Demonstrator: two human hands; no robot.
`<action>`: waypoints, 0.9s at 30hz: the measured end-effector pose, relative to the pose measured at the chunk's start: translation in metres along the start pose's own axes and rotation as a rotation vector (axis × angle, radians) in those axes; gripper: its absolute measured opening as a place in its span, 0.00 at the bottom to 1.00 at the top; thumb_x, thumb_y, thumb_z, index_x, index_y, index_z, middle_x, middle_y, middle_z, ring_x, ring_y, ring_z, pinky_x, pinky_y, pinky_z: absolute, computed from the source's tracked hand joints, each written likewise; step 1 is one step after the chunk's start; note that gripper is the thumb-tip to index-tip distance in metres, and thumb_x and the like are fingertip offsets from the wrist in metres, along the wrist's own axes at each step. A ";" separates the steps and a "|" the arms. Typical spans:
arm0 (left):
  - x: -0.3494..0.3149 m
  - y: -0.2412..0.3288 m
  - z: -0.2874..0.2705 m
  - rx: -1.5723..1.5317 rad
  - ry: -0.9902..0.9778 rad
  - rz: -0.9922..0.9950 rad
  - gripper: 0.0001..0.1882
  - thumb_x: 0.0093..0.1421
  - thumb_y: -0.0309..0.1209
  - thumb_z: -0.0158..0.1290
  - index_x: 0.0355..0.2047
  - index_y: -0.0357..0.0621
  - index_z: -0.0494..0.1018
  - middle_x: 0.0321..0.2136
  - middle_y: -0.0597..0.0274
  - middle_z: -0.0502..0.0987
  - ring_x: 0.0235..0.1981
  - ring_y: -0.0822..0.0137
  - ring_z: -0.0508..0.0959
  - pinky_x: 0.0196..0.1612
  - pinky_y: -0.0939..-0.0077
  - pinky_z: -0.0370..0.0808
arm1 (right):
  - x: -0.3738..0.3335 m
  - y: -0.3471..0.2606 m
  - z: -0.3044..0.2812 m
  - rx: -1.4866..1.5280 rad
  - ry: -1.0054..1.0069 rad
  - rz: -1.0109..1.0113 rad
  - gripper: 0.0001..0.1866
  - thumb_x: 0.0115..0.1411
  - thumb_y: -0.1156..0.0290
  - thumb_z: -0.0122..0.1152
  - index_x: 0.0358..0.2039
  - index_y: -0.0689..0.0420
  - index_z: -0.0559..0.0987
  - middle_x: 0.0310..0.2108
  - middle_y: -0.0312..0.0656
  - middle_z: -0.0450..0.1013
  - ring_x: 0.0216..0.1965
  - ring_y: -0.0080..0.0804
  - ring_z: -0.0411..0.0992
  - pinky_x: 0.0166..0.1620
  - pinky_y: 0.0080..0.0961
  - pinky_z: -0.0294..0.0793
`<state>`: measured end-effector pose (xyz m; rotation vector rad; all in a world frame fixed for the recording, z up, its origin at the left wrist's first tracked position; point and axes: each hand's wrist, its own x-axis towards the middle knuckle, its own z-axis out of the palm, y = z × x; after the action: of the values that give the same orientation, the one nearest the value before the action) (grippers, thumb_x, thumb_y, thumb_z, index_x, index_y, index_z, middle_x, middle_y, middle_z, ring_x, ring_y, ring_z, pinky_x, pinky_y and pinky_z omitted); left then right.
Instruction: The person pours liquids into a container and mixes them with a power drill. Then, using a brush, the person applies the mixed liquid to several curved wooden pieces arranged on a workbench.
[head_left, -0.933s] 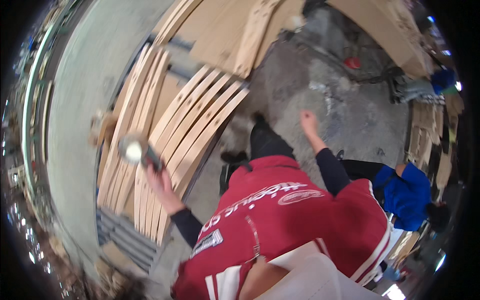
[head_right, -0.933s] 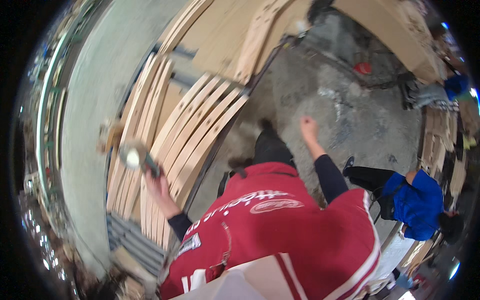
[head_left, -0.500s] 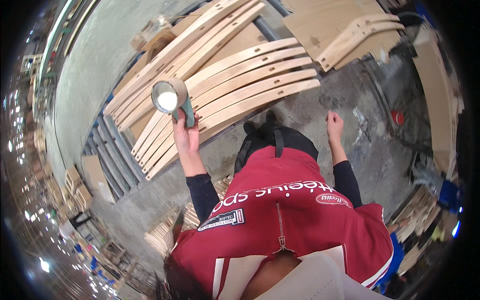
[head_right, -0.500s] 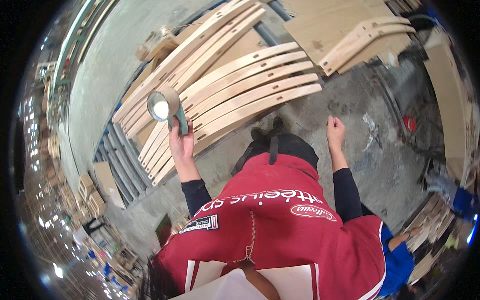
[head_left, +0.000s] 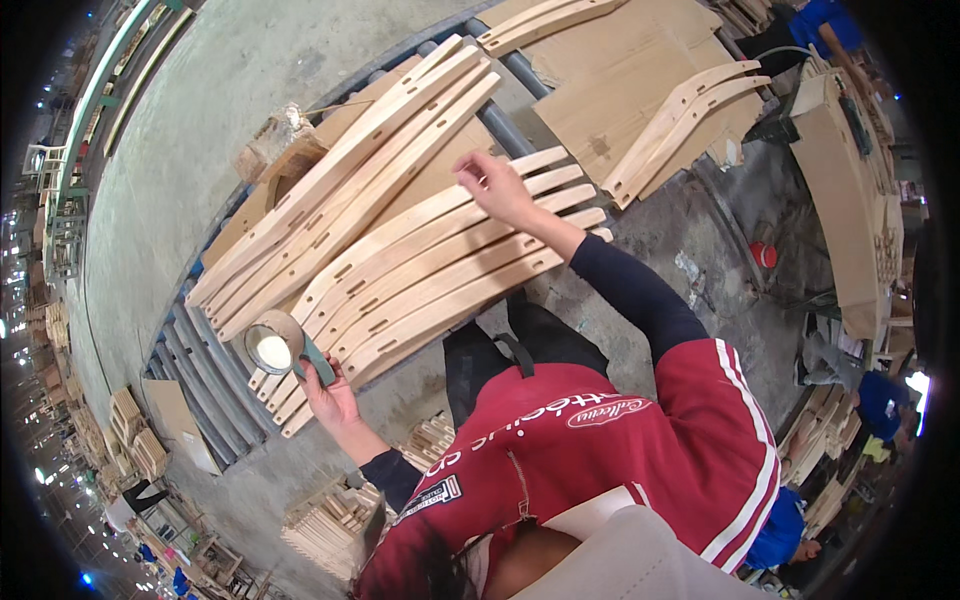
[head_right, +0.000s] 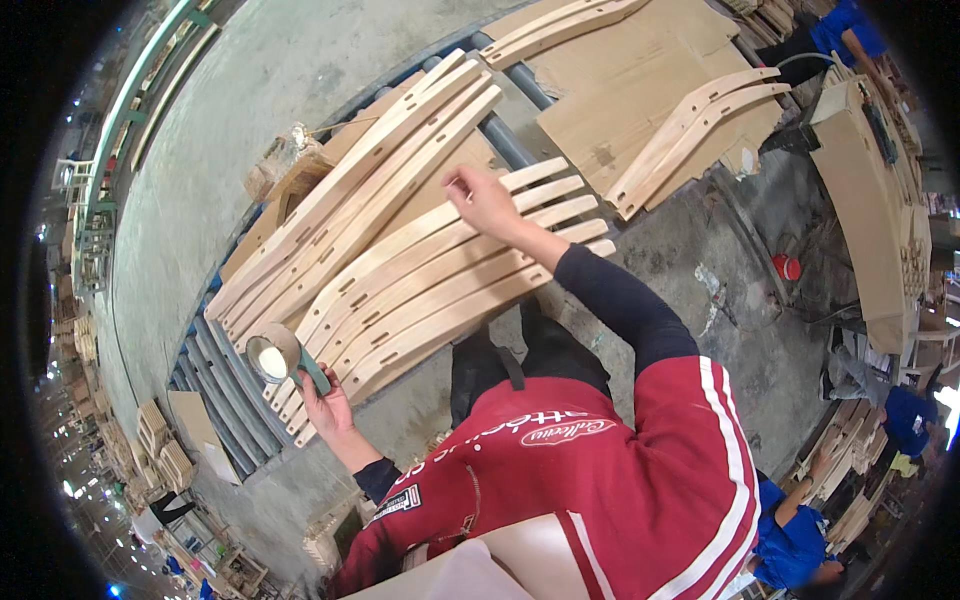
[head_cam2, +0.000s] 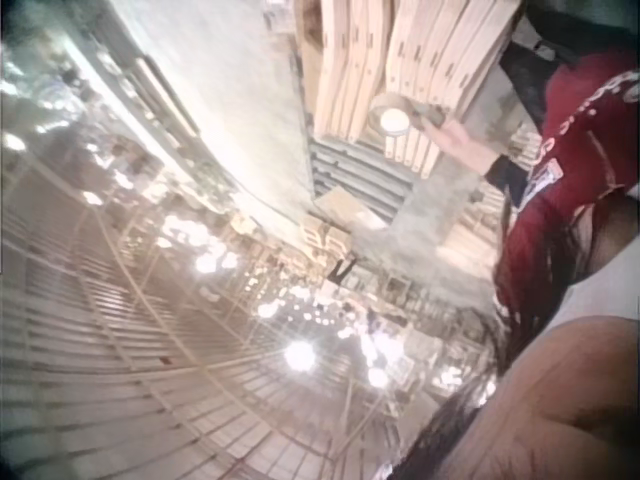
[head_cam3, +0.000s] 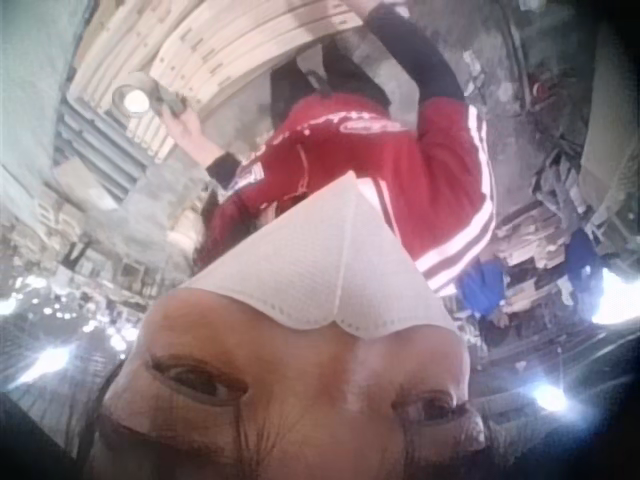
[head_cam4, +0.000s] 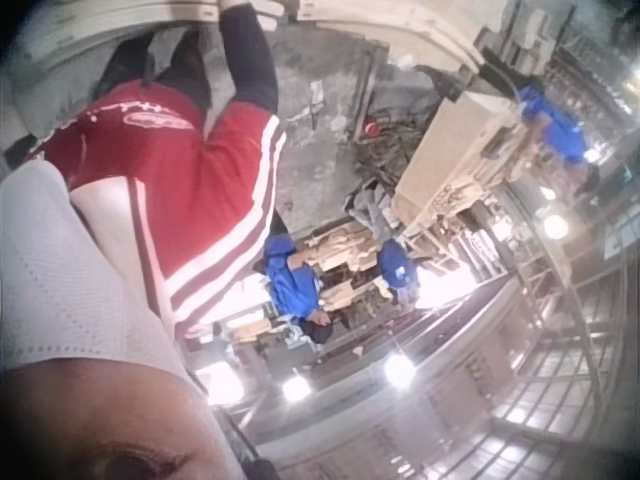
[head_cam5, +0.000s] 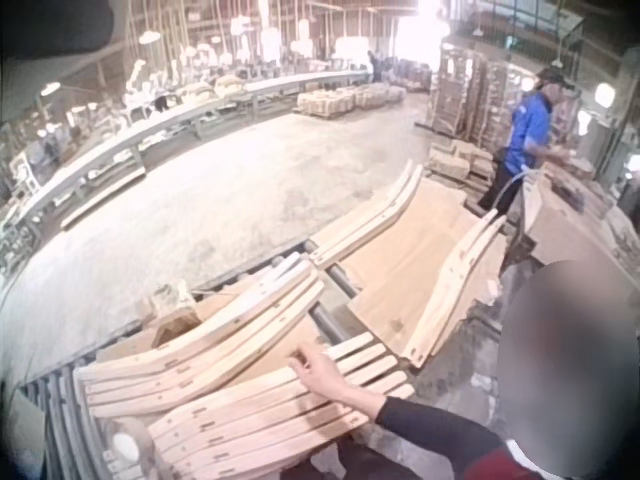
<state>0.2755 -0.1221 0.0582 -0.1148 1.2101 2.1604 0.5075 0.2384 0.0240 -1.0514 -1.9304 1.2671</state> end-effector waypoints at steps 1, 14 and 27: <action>0.011 0.004 0.003 0.023 -0.035 -0.008 0.17 0.64 0.24 0.51 0.53 0.42 0.65 0.45 0.58 0.74 0.42 0.60 0.76 0.44 0.66 0.75 | 0.005 -0.007 0.014 -0.003 -0.034 -0.016 0.08 0.63 0.69 0.57 0.40 0.59 0.77 0.30 0.41 0.77 0.32 0.28 0.75 0.36 0.24 0.74; 0.098 -0.040 0.102 0.373 -0.291 -0.482 0.22 0.67 0.30 0.49 0.61 0.41 0.62 0.50 0.62 0.73 0.49 0.69 0.75 0.49 0.72 0.75 | -0.048 -0.069 0.163 0.748 -0.385 0.495 0.17 0.64 0.63 0.59 0.49 0.61 0.78 0.44 0.36 0.76 0.47 0.22 0.71 0.50 0.22 0.68; 0.265 -0.017 0.105 1.773 -0.624 0.821 0.32 0.54 0.46 0.62 0.54 0.41 0.69 0.49 0.51 0.71 0.54 0.56 0.69 0.58 0.56 0.65 | -0.019 -0.067 0.115 0.921 -0.019 0.442 0.26 0.66 0.70 0.49 0.63 0.61 0.62 0.61 0.48 0.65 0.64 0.41 0.62 0.66 0.35 0.58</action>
<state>0.1018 0.0978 0.0065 1.8092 2.3876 0.6410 0.4044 0.1539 0.0426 -0.9518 -0.8966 2.1026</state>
